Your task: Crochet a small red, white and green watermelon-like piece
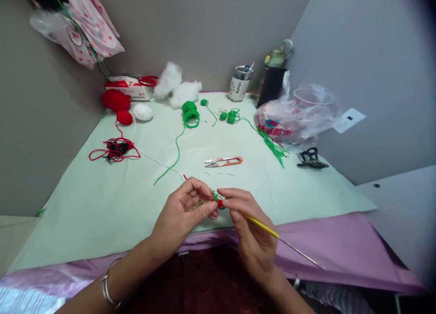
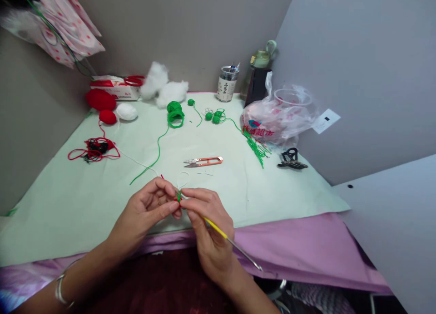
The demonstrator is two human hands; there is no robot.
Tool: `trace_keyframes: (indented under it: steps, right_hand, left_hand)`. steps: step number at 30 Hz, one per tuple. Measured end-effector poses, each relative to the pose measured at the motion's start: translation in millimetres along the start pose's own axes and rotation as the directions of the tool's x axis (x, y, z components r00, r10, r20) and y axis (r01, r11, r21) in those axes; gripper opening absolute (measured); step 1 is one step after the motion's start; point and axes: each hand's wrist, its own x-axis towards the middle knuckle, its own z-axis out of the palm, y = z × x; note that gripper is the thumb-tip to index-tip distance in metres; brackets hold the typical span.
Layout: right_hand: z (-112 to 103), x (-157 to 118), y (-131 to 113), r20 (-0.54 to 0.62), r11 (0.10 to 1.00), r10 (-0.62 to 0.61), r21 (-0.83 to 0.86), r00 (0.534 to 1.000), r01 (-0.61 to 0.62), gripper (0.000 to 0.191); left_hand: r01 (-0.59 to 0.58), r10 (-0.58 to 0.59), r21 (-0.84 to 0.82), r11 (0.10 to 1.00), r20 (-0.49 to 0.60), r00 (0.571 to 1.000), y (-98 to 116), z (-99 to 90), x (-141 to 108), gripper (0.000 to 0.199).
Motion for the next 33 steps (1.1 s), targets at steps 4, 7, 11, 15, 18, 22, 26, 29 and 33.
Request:
trace_keyframes:
  steps: [4,7,11,15,18,22,26,29,33]
  right_hand:
    - [3,1,3,-0.026,0.989,0.064,0.133,0.998,-0.060,0.032]
    - [5,3,6,-0.059,0.966,0.119,0.239,0.991,-0.102,0.026]
    - [6,6,8,-0.063,0.954,0.147,0.273,0.987,-0.125,0.020]
    - [7,8,7,-0.088,0.958,0.154,0.255,0.984,-0.127,0.019]
    - [7,10,8,-0.108,0.950,0.179,0.278,0.978,-0.143,0.018]
    - [4,11,12,-0.104,0.922,0.206,0.354,0.973,-0.157,0.017]
    - [2,12,11,-0.077,0.920,0.185,0.363,0.980,-0.146,0.019]
    - [2,12,7,-0.082,0.956,0.147,0.269,0.986,-0.120,0.019]
    - [3,11,3,-0.069,0.980,0.101,0.181,0.993,-0.087,0.019]
  left_hand:
    - [0.001,-0.001,-0.015,1.000,-0.001,1.000,1,1.6,-1,0.024]
    - [-0.010,0.010,0.019,1.000,-0.012,1.000,2,2.2,0,0.023]
    - [-0.065,0.073,0.098,0.993,-0.082,0.994,1,5.2,0,0.026]
    - [-0.070,0.076,0.086,0.994,-0.069,0.995,-1,7.4,0,0.031]
    - [-0.044,0.045,0.152,0.987,-0.006,0.999,-3,1.2,0,0.029]
    - [-0.265,0.212,0.570,0.778,0.159,0.964,-5,-16.1,1,0.033]
    - [-0.328,0.240,0.616,0.716,0.224,0.945,-3,-22.3,2,0.030]
    - [-0.152,0.116,0.387,0.909,0.114,0.987,1,-14.3,0,0.043]
    - [0.001,-0.001,0.209,0.978,0.001,1.000,4,-2.4,-1,0.064]
